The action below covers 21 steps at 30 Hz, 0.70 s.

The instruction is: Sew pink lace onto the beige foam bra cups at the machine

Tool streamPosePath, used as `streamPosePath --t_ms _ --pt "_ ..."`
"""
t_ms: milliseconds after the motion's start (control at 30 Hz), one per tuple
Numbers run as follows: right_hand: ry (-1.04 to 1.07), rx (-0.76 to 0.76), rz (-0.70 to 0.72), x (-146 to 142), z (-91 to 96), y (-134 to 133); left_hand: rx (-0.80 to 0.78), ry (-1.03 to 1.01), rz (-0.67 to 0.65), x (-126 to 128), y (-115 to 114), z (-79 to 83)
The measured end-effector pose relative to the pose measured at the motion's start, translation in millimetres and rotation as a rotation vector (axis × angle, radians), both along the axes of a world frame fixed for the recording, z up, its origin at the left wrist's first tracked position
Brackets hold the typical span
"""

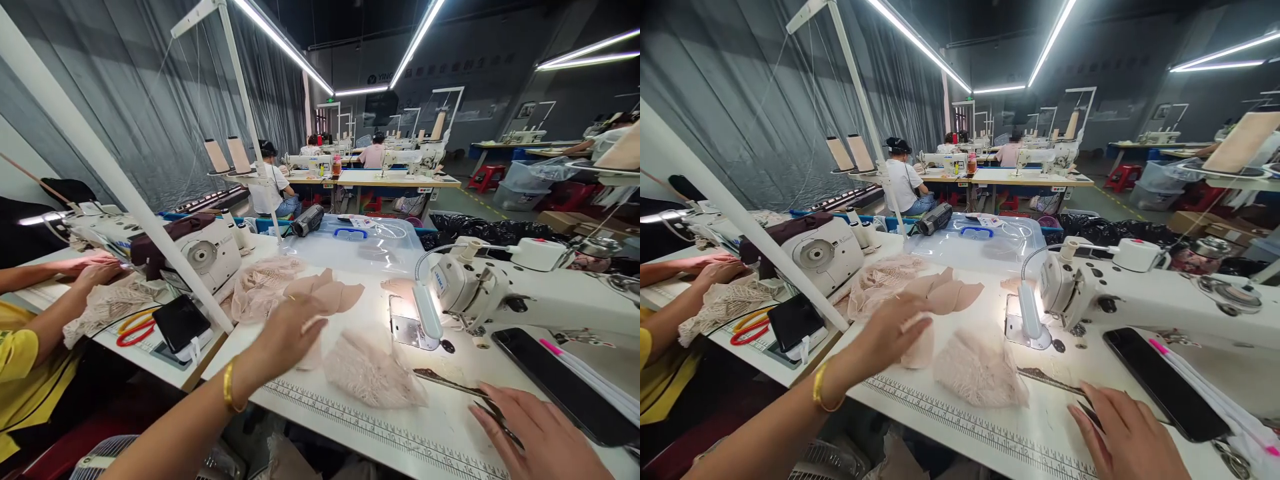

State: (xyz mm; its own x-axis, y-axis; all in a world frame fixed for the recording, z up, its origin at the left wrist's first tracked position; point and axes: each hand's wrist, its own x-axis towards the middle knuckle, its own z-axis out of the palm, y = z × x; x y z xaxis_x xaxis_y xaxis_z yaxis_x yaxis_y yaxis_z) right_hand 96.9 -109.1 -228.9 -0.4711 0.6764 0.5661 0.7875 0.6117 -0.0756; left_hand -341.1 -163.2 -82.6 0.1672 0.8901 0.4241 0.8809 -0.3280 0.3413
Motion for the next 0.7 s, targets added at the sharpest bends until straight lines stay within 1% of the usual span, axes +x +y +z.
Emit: streamPosePath --t_ms 33,100,167,200,267,300,333,367,400,433,500,533,567,600,633,700 --pt "0.03 -0.045 0.042 -8.5 6.0 3.0 -0.059 -0.012 -0.083 14.8 0.6 -9.2" --pt "0.099 -0.193 0.141 -32.0 18.3 11.7 -0.158 -0.02 -0.197 45.8 0.3 -28.4" --pt "0.168 -0.324 0.18 -58.3 27.1 23.6 -0.231 -0.05 -0.264 72.7 -3.3 -46.6" --pt "0.174 -0.365 0.205 -70.7 29.9 29.7 -0.258 -0.06 -0.28 83.2 -6.2 -54.7" --pt "0.165 -0.385 0.296 -91.0 33.8 39.0 -0.301 -0.03 -0.284 97.3 -12.3 -67.2" --pt "0.163 -0.4 0.363 -98.3 35.7 41.0 -0.326 -0.009 -0.294 100.7 -14.8 -70.8" --pt "0.177 -0.426 0.426 -103.4 38.2 40.8 -0.359 -0.007 -0.313 101.8 -16.5 -72.2" --pt "0.212 -0.473 0.485 -106.3 41.4 38.5 -0.407 -0.05 -0.331 100.7 -17.3 -71.4" --pt "0.27 -0.546 0.527 -107.4 45.7 34.5 -0.474 -0.158 -0.342 97.9 -17.2 -68.5" --pt "0.354 -0.637 0.535 -106.9 51.0 29.0 -0.561 -0.331 -0.344 93.8 -16.2 -64.0" --pt "0.562 -0.853 0.479 -104.2 63.2 16.1 -0.745 -0.801 -0.303 84.6 -12.1 -53.1" --pt "0.674 -0.964 0.431 -103.3 69.4 9.5 -0.824 -1.034 -0.264 80.8 -9.5 -48.3" --pt "0.779 -1.071 0.383 -103.5 75.0 3.3 -0.879 -1.223 -0.217 78.3 -6.7 -44.9" --pt "0.874 -1.17 0.342 -105.0 79.5 -2.2 -0.907 -1.352 -0.167 77.2 -3.9 -43.2" --pt "0.956 -1.259 0.312 -107.8 82.7 -6.9 -0.913 -1.421 -0.114 77.6 -1.3 -43.4" --pt "1.077 -1.406 0.239 -116.2 84.3 -13.3 -0.899 -1.432 -0.037 81.7 3.0 -48.5"
